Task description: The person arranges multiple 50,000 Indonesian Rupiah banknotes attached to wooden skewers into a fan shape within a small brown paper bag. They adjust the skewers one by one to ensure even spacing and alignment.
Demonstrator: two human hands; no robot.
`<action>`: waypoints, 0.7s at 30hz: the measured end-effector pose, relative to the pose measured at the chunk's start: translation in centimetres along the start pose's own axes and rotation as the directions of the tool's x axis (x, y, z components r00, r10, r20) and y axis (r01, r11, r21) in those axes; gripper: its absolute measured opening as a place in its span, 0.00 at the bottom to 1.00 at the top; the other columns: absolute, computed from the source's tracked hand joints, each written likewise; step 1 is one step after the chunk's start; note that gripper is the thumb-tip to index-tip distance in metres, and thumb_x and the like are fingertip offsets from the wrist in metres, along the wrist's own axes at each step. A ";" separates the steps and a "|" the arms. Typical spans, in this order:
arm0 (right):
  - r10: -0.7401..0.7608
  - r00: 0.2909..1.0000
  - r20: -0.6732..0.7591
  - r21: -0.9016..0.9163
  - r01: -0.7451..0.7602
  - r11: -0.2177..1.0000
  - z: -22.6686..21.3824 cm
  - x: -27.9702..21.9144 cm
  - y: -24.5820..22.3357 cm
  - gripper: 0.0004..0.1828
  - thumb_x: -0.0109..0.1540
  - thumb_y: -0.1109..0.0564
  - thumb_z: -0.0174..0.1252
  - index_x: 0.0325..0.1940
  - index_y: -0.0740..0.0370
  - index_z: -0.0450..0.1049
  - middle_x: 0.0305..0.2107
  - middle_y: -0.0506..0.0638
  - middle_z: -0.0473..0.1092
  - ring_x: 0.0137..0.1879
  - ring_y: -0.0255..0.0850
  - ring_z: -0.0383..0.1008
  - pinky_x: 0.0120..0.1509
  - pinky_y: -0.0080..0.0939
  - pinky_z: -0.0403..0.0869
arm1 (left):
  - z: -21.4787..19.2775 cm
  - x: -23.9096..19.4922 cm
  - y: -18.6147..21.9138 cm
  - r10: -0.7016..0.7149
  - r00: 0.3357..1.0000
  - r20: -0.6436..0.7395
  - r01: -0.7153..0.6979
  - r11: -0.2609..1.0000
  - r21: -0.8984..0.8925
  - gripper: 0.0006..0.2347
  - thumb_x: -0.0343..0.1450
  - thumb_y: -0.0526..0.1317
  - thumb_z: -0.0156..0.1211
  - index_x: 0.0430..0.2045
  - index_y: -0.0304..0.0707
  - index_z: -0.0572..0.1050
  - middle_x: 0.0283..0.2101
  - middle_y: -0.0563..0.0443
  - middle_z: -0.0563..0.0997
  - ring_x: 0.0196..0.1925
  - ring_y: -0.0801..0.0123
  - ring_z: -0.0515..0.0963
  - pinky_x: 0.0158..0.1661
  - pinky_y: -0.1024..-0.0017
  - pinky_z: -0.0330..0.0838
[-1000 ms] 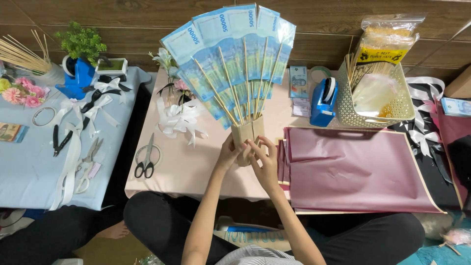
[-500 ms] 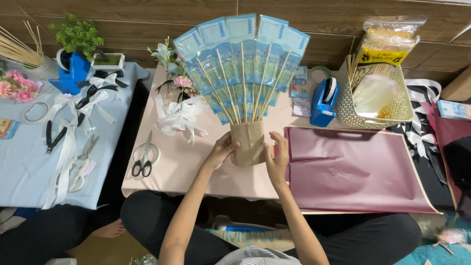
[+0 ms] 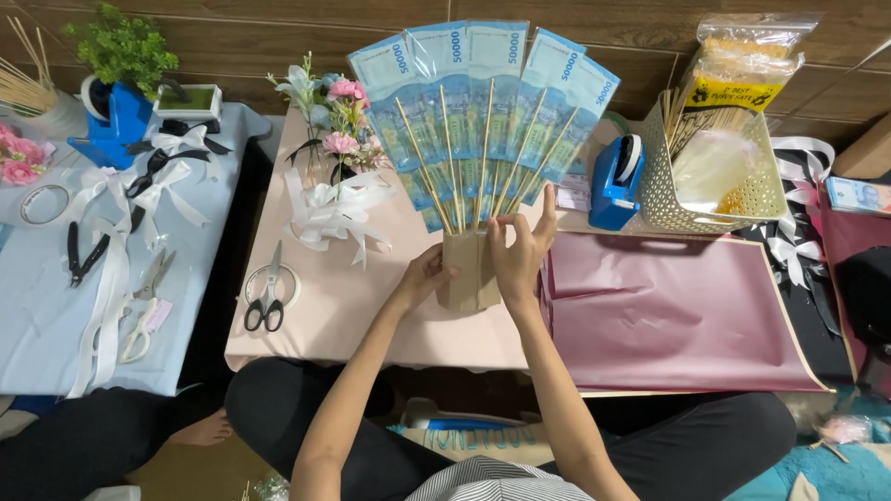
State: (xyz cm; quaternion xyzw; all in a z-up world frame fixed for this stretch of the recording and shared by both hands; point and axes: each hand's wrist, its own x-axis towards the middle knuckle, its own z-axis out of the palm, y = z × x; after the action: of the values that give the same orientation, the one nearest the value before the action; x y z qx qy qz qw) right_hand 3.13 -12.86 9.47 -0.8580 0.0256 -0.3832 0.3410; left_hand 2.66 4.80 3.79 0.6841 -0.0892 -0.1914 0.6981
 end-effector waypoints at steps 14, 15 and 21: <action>-0.006 0.999 -0.051 -0.048 0.003 0.999 1.6 0.5 1.4 0.11 0.55 0.66 0.71 0.27 0.59 0.74 0.73 0.56 0.50 0.78 0.60 0.50 0.69 0.62 0.59 | 0.8 -1.4 2.5 -0.027 0.999 -0.028 0.029 0.996 0.085 0.34 0.69 0.49 0.69 0.69 0.35 0.62 0.66 0.27 0.70 0.66 0.32 0.68 0.64 0.42 0.64; -0.017 0.998 -0.056 -0.054 0.014 0.998 1.6 0.7 1.4 0.10 0.55 0.66 0.70 0.27 0.59 0.74 0.73 0.56 0.49 0.78 0.60 0.49 0.72 0.63 0.56 | 0.8 -1.6 2.7 -0.030 0.999 -0.021 0.032 0.995 0.090 0.35 0.69 0.50 0.69 0.69 0.36 0.62 0.66 0.27 0.70 0.66 0.32 0.68 0.65 0.42 0.64; -0.063 0.994 -0.086 -0.130 0.051 0.990 1.7 1.4 1.5 0.12 0.52 0.66 0.69 0.25 0.57 0.71 0.72 0.57 0.51 0.78 0.60 0.51 0.73 0.63 0.55 | 1.0 -1.7 2.7 -0.025 0.999 -0.021 0.026 0.996 0.089 0.34 0.70 0.50 0.69 0.69 0.37 0.63 0.65 0.28 0.70 0.67 0.34 0.69 0.64 0.43 0.65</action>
State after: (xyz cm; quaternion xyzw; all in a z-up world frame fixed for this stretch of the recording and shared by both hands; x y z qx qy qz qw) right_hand 5.55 -13.43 8.65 -0.8604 0.0408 -0.4286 0.2727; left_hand 1.10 4.56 6.74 0.7175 -0.0819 -0.1893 0.6653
